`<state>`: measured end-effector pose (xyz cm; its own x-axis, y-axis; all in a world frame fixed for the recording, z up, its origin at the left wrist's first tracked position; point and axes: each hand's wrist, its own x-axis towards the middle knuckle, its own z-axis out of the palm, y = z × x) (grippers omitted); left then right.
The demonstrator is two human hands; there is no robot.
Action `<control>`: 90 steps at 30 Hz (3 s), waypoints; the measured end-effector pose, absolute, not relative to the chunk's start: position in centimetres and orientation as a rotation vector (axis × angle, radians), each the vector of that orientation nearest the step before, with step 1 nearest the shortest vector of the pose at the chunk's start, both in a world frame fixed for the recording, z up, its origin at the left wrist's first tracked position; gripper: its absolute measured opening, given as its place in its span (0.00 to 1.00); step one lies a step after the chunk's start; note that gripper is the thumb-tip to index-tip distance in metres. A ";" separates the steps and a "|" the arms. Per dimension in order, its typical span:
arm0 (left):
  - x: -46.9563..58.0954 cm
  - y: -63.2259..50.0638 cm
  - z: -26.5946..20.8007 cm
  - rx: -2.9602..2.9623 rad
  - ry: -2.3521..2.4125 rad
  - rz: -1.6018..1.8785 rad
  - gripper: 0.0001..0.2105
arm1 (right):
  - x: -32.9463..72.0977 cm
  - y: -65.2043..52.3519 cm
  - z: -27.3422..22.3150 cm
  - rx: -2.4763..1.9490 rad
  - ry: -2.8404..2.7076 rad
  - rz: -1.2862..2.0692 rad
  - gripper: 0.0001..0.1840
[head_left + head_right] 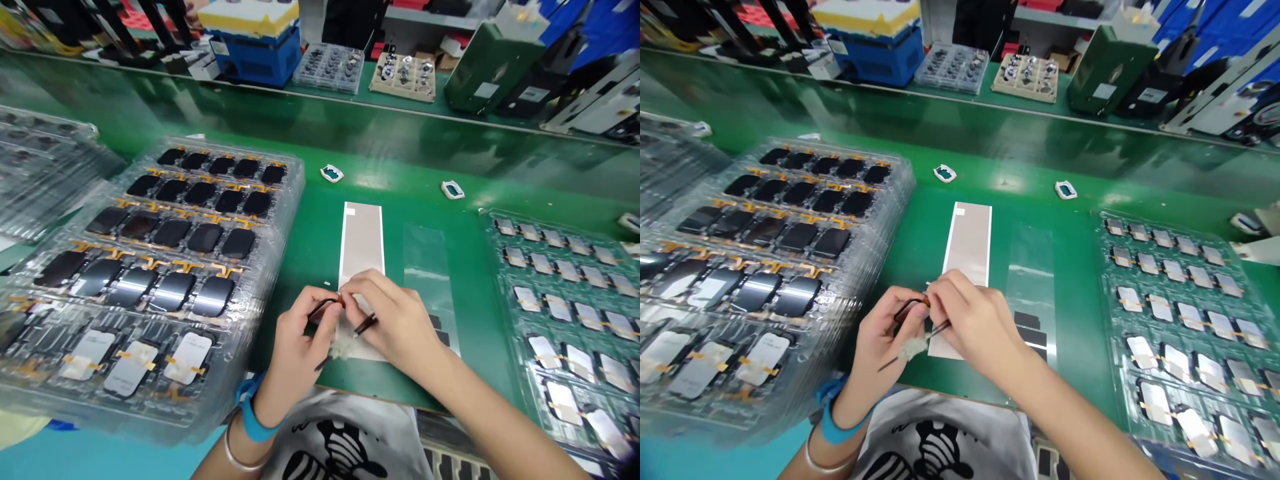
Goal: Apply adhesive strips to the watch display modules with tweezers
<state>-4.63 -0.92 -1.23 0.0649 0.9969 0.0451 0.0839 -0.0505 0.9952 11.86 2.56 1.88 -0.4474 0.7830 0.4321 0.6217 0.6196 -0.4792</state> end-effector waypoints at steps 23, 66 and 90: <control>-3.8 -2.0 -1.3 1.136 1.079 1.137 0.08 | 12.4 3.7 2.7 -1.063 -1.290 1.925 0.19; -2.6 -3.4 -0.4 1.783 1.187 0.797 0.08 | 16.9 -0.4 0.2 -1.278 -1.347 0.776 0.19; -1.5 -2.7 -0.2 1.203 1.111 1.010 0.03 | 13.8 -2.9 0.2 -1.098 -0.823 0.851 0.02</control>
<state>-1.50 -2.71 -0.19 0.1801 0.9786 -0.0999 -0.0066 0.1027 0.9947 13.77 -2.85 0.23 0.4393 0.8882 0.1348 -0.1646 0.2271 -0.9598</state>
